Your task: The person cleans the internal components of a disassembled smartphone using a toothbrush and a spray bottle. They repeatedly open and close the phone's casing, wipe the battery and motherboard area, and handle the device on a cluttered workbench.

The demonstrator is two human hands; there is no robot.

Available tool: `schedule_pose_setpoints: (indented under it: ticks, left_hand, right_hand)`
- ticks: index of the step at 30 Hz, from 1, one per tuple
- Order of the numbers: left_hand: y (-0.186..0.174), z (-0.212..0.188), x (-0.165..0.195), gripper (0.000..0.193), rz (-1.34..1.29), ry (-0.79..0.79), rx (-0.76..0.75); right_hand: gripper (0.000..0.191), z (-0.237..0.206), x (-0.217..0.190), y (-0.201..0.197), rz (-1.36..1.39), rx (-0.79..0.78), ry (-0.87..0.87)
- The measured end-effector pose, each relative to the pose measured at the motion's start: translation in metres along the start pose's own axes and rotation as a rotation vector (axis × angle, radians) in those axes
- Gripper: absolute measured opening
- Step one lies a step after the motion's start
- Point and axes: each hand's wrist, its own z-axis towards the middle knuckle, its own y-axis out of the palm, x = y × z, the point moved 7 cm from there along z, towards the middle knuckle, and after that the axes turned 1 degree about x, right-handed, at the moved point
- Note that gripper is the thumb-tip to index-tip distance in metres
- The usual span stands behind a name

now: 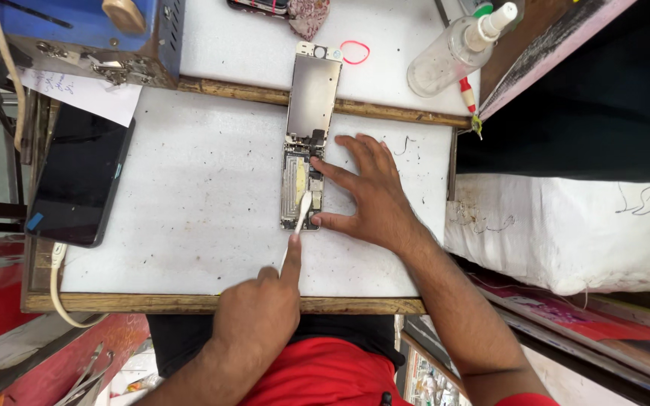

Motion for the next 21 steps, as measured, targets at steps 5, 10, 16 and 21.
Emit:
schedule_pose_setpoints:
  ticks: [5,10,16,21]
  left_hand:
    - [-0.005,0.0,0.002,0.075,0.022,0.007,-0.053]
    - [-0.022,0.002,0.001,0.068,-0.07,-0.013,-0.061]
    - [-0.04,-0.036,-0.051,0.068,-0.324,-0.124,0.056]
    - [-0.007,-0.049,-0.064,0.062,-1.052,-0.114,0.035]
  right_hand:
    - [0.088,0.002,0.003,0.002,0.007,-0.012,0.012]
    - [0.088,0.0,0.002,0.002,-0.002,-0.008,0.003]
    - [0.09,0.002,0.002,0.001,-0.005,-0.01,0.006]
    - [0.088,0.0,0.003,-0.002,0.068,0.003,0.016]
